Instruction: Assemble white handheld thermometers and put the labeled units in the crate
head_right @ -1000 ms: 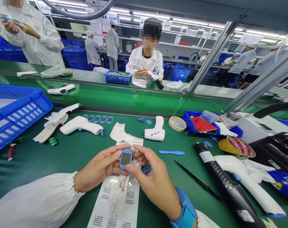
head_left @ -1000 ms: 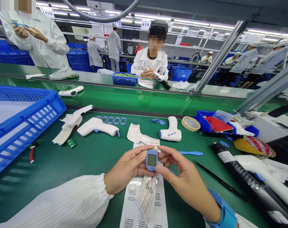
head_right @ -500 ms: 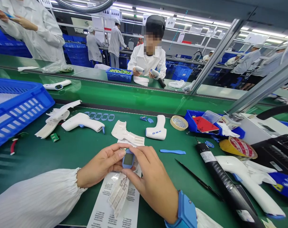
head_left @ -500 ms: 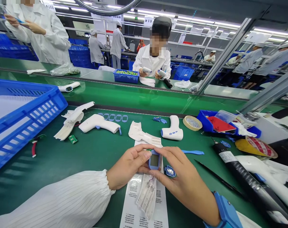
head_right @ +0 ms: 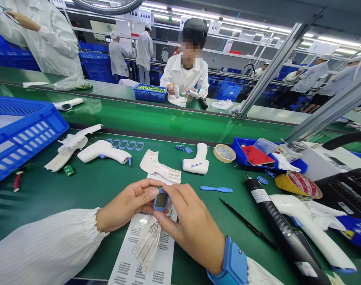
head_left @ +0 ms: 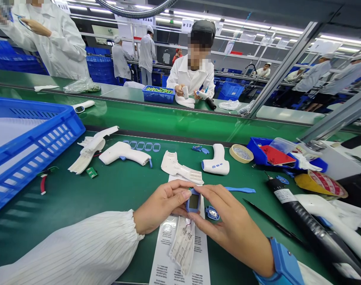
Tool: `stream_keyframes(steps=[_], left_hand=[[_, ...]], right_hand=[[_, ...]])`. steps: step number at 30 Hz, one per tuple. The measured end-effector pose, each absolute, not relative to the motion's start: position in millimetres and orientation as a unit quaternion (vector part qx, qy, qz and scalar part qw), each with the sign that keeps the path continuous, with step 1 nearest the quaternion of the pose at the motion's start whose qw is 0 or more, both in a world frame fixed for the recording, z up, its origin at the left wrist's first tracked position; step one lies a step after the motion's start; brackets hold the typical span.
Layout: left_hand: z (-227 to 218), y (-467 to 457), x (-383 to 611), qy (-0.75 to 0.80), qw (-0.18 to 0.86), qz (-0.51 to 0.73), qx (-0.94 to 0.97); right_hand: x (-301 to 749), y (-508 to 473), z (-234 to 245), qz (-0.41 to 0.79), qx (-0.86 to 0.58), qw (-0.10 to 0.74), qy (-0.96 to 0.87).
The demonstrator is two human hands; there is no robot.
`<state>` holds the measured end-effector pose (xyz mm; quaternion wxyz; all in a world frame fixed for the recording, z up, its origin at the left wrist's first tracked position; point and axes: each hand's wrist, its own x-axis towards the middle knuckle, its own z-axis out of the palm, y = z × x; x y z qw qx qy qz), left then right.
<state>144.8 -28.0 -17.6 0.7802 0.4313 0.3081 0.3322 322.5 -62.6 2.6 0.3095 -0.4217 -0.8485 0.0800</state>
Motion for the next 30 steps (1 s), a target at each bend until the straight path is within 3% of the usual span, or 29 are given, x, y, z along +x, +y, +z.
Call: stream_keyframes(steps=[8, 20, 30], left_hand=[[-17.4, -27.8, 143.7, 0.301, 0.787, 0.326, 0.428], [-15.0, -26.0, 144.8, 0.301, 0.807, 0.311, 0.402], [-14.7, -24.1, 143.8, 0.284, 0.819, 0.295, 0.401]], right_hand=[[323.3, -58.4, 5.5, 0.077, -0.397, 0.323, -0.855], [329.5, -55.6, 11.1, 0.183, -0.419, 0.324, -0.828], [332.0, -54.3, 6.1, 0.205, -0.399, 0.353, -0.821]])
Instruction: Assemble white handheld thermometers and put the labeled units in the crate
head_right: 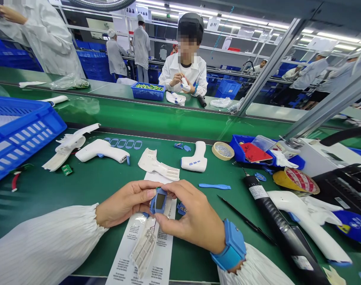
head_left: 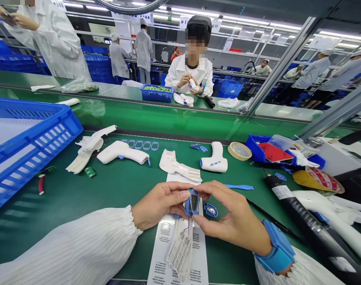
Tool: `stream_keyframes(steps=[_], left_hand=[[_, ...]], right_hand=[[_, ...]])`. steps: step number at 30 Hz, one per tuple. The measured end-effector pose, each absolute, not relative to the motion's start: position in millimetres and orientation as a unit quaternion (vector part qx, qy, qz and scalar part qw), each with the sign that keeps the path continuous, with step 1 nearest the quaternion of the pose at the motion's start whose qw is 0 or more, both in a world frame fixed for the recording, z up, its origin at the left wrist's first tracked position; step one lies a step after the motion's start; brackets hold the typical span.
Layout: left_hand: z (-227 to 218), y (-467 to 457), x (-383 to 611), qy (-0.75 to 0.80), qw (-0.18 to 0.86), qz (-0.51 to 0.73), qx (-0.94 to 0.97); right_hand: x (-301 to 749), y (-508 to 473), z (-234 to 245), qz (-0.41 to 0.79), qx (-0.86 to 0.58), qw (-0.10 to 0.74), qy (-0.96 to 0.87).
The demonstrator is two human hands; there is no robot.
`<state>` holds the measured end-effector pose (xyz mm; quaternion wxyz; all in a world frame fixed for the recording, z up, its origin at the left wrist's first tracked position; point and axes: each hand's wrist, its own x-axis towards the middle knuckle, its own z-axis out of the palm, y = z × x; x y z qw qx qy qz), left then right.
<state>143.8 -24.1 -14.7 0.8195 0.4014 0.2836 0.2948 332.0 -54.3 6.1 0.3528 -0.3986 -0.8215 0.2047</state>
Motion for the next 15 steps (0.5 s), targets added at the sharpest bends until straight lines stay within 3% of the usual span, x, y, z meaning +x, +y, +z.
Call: stream_keyframes(steps=[15], left_hand=[[-17.0, -23.5, 142.6, 0.279, 0.834, 0.28, 0.385]], right_hand=[[332.4, -54.9, 4.3, 0.229, -0.396, 0.374, -0.807]])
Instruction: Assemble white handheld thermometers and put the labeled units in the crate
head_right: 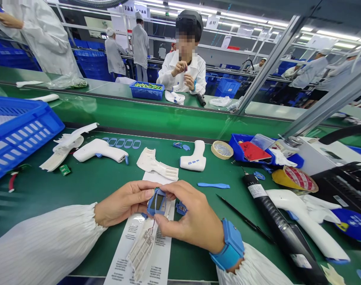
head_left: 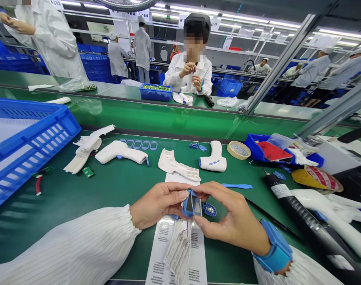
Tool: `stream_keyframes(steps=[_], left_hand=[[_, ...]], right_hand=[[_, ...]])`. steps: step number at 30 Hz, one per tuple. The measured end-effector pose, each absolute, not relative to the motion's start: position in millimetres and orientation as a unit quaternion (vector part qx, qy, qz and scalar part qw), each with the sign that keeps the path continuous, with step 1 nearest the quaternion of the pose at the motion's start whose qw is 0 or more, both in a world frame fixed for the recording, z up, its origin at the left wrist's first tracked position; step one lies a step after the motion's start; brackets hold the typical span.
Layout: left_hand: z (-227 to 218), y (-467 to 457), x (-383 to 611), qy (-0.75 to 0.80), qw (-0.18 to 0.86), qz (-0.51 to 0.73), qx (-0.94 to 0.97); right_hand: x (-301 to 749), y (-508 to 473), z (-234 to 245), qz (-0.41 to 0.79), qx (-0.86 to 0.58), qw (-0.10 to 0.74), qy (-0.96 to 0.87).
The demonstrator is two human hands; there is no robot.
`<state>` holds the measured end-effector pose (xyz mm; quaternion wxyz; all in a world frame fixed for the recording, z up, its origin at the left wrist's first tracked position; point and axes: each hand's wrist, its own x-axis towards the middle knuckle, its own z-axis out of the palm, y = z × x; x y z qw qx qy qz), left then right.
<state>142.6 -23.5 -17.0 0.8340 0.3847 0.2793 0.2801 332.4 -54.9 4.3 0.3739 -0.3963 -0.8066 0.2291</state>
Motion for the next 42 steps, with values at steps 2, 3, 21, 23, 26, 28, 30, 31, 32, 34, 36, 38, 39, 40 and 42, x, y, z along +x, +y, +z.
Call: stream_keyframes(steps=[2, 3, 21, 23, 26, 28, 30, 31, 32, 34, 36, 38, 39, 40, 42], left_hand=[[-16.3, -23.6, 143.3, 0.288, 0.829, 0.288, 0.383], [-16.0, -23.7, 143.6, 0.292, 0.827, 0.292, 0.382], [-16.2, -23.7, 142.1, 0.291, 0.829, 0.301, 0.37], [-15.8, -23.4, 142.2, 0.293, 0.829, 0.301, 0.369], [-15.4, -23.2, 142.1, 0.293, 0.83, 0.303, 0.367], [-15.3, -23.2, 141.9, 0.29, 0.831, 0.306, 0.363], [-15.7, -23.3, 141.7, 0.286, 0.832, 0.309, 0.362], [-16.1, -23.3, 141.6, 0.285, 0.831, 0.31, 0.363], [-16.6, -23.4, 141.7, 0.286, 0.831, 0.309, 0.364], [-17.7, -23.4, 142.0, 0.288, 0.829, 0.308, 0.366], [-18.2, -23.4, 142.5, 0.292, 0.828, 0.307, 0.366], [-18.0, -23.2, 142.9, 0.297, 0.827, 0.307, 0.366], [-17.6, -23.2, 143.0, 0.298, 0.827, 0.306, 0.365], [-17.2, -23.1, 143.1, 0.3, 0.827, 0.305, 0.365], [-16.4, -23.2, 142.8, 0.3, 0.827, 0.304, 0.365]], right_hand=[[331.8, -55.0, 4.5, 0.229, -0.408, 0.372, -0.802], [331.5, -55.0, 4.9, 0.229, -0.412, 0.371, -0.8], [330.6, -49.9, 6.0, 0.193, -0.399, 0.358, -0.822], [330.6, -49.9, 6.5, 0.189, -0.4, 0.357, -0.823], [330.7, -49.7, 6.8, 0.19, -0.399, 0.358, -0.823], [330.7, -49.2, 6.3, 0.195, -0.398, 0.362, -0.82], [330.8, -48.6, 5.6, 0.2, -0.4, 0.364, -0.817], [330.8, -48.4, 5.3, 0.203, -0.401, 0.364, -0.816], [330.8, -48.2, 5.2, 0.205, -0.402, 0.362, -0.816], [330.7, -48.1, 5.6, 0.207, -0.404, 0.359, -0.816], [330.6, -48.1, 6.9, 0.208, -0.403, 0.356, -0.817], [330.8, -48.1, 8.5, 0.208, -0.402, 0.351, -0.819], [331.0, -48.2, 9.2, 0.208, -0.402, 0.349, -0.821], [331.2, -48.2, 9.7, 0.208, -0.403, 0.346, -0.822], [331.7, -48.4, 10.1, 0.207, -0.404, 0.342, -0.823]])
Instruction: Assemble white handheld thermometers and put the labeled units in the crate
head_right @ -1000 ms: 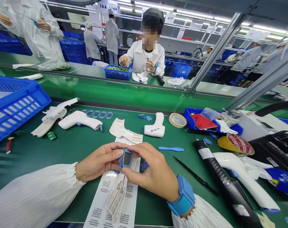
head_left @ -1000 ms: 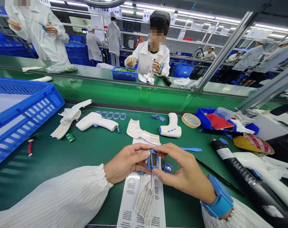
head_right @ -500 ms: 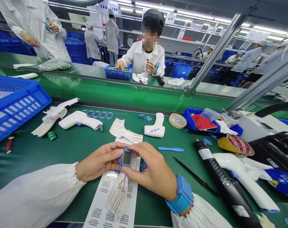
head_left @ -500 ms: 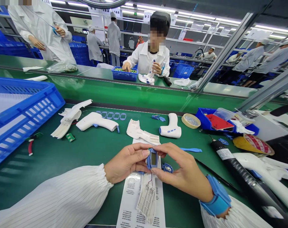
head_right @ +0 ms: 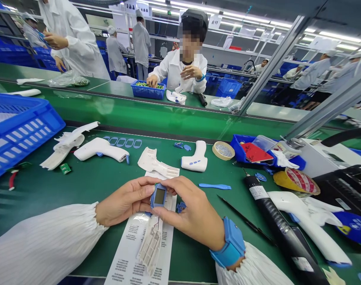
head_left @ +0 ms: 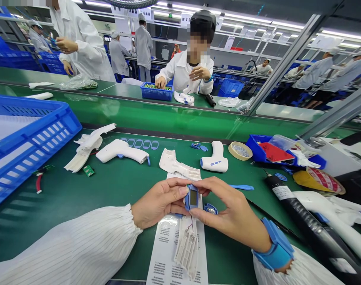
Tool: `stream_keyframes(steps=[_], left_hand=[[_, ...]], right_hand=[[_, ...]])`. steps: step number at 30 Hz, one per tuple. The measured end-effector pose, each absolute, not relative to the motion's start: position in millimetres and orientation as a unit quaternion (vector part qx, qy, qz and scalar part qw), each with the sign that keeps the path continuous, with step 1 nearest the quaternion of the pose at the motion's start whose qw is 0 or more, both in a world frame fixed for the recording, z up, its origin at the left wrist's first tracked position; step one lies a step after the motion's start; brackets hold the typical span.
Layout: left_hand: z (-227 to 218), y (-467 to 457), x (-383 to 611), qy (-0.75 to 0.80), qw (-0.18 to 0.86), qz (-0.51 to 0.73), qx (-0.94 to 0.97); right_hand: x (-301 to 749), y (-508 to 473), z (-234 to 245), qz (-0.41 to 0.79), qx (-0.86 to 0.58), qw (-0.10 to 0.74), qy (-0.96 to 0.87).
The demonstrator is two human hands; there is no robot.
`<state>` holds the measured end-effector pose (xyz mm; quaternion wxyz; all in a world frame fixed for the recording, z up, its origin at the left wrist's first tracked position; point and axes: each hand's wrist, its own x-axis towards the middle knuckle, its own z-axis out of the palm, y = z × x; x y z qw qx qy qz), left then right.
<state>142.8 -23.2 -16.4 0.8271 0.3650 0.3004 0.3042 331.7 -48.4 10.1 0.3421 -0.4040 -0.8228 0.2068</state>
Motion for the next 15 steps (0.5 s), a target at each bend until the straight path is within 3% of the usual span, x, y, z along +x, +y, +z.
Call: stream_keyframes(steps=[15], left_hand=[[-16.7, -23.8, 143.0, 0.302, 0.826, 0.3, 0.37]], right_hand=[[332.5, -47.8, 9.3, 0.196, -0.422, 0.318, -0.826]])
